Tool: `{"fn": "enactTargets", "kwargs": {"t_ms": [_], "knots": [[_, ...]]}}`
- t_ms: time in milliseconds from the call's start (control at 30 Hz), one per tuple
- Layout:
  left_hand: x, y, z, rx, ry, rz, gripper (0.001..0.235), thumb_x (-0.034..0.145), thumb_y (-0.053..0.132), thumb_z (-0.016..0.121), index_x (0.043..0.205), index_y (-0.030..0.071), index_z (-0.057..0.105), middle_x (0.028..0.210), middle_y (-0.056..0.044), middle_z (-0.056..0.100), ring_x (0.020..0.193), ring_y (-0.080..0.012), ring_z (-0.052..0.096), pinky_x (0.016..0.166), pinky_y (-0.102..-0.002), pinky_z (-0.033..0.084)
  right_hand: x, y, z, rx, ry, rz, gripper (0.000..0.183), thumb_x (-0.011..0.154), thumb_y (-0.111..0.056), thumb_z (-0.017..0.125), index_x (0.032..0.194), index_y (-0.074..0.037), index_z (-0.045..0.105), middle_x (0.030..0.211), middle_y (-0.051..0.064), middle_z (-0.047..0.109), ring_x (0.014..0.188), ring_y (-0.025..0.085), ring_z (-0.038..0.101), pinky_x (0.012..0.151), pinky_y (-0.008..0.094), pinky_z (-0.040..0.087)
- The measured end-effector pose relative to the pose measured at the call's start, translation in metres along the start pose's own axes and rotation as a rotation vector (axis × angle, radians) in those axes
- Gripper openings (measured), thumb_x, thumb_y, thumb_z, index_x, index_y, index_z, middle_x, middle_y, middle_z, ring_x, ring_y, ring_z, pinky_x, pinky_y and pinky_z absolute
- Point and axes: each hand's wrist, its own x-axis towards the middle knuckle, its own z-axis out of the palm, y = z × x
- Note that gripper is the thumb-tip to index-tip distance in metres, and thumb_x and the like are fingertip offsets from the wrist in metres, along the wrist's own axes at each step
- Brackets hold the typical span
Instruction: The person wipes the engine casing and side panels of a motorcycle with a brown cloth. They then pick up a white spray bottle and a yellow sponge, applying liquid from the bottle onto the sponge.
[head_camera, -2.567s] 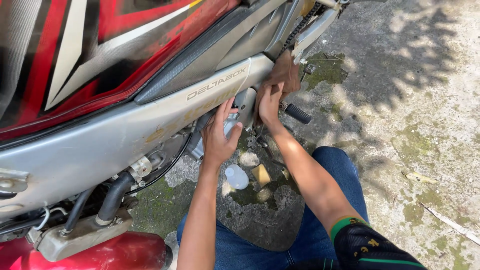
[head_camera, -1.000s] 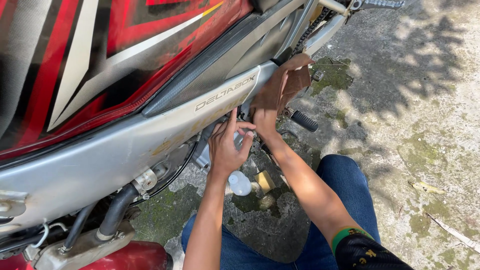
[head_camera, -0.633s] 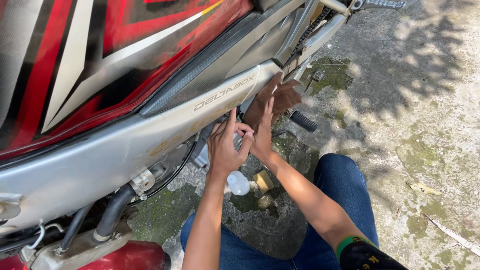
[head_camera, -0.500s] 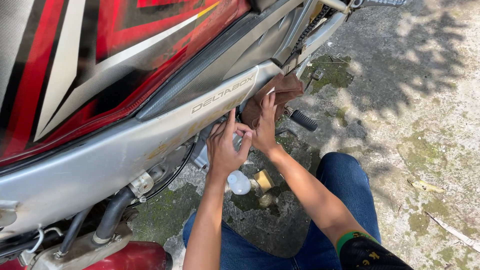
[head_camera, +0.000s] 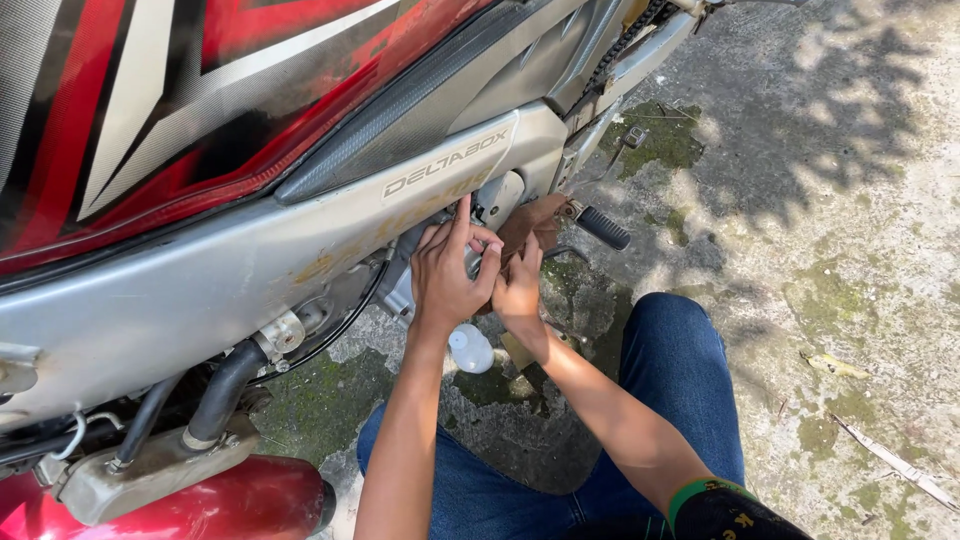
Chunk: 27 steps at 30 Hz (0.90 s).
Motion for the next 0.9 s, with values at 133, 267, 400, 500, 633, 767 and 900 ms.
{"fn": "enactTargets", "kwargs": {"t_ms": [133,267,400,500,633,767,900], "knots": [[0.002,0.012,-0.005,-0.020,0.001,-0.022,0.067,0.087,0.011,0.065,0.149,-0.007,0.046,0.089,0.003,0.075,0.074,-0.0142,0.065,0.089,-0.033,0.051,0.000,-0.047,-0.016,0.086,-0.050,-0.060,0.036,0.090,-0.004,0.063,0.126,-0.003,0.068,0.142,0.021,0.042,0.122,0.044,0.049,0.108,0.046,0.044],[0.000,0.012,-0.007,-0.051,-0.002,-0.081,0.063,0.090,0.010,0.064,0.149,-0.005,0.048,0.084,-0.001,0.073,0.074,-0.0179,0.065,0.089,-0.036,0.051,0.025,-0.049,-0.019,0.159,-0.005,-0.050,0.034,0.099,-0.004,0.058,0.133,-0.007,0.060,0.129,0.019,0.042,0.114,0.036,0.048,0.098,0.043,0.044],[0.005,0.021,-0.017,-0.083,0.010,-0.094,0.053,0.096,0.011,0.061,0.147,0.001,0.052,0.089,-0.002,0.071,0.080,-0.0184,0.064,0.086,-0.038,0.052,0.050,-0.035,-0.038,0.404,0.018,0.048,0.062,0.094,0.015,0.051,0.153,0.000,0.040,0.143,0.023,0.039,0.137,0.046,0.042,0.112,0.056,0.036],[0.001,0.020,-0.016,-0.067,0.027,-0.099,0.046,0.096,0.017,0.062,0.141,0.010,0.060,0.096,0.004,0.072,0.089,-0.0136,0.066,0.087,-0.034,0.053,0.042,-0.038,-0.045,0.413,0.033,0.120,0.046,0.089,0.006,0.060,0.133,-0.008,0.067,0.127,0.013,0.057,0.132,0.029,0.054,0.114,0.048,0.037],[-0.005,0.021,-0.022,-0.082,0.037,-0.084,0.035,0.098,0.026,0.063,0.131,0.013,0.065,0.101,0.002,0.071,0.094,-0.0178,0.067,0.089,-0.037,0.054,0.034,-0.047,-0.059,0.734,-0.056,0.254,0.046,0.082,0.010,0.054,0.123,-0.003,0.070,0.105,0.012,0.068,0.104,0.021,0.065,0.095,0.036,0.049],[-0.010,0.019,-0.028,-0.205,0.058,-0.100,0.037,0.104,0.035,0.055,0.131,0.011,0.063,0.110,-0.006,0.070,0.098,-0.0238,0.066,0.091,-0.040,0.054,0.038,-0.067,-0.077,0.961,-0.187,0.337,0.032,0.086,-0.002,0.055,0.116,0.001,0.067,0.105,0.012,0.069,0.097,0.018,0.063,0.091,0.031,0.049],[-0.017,0.014,-0.035,-0.413,0.091,-0.172,0.048,0.103,0.047,0.049,0.131,0.011,0.063,0.119,-0.008,0.068,0.106,-0.0238,0.067,0.096,-0.040,0.052,0.042,-0.094,-0.092,0.771,-0.228,-0.270,0.015,0.108,-0.009,0.050,0.118,-0.010,0.039,0.101,-0.004,0.039,0.097,0.008,0.042,0.104,0.027,0.036]]}}
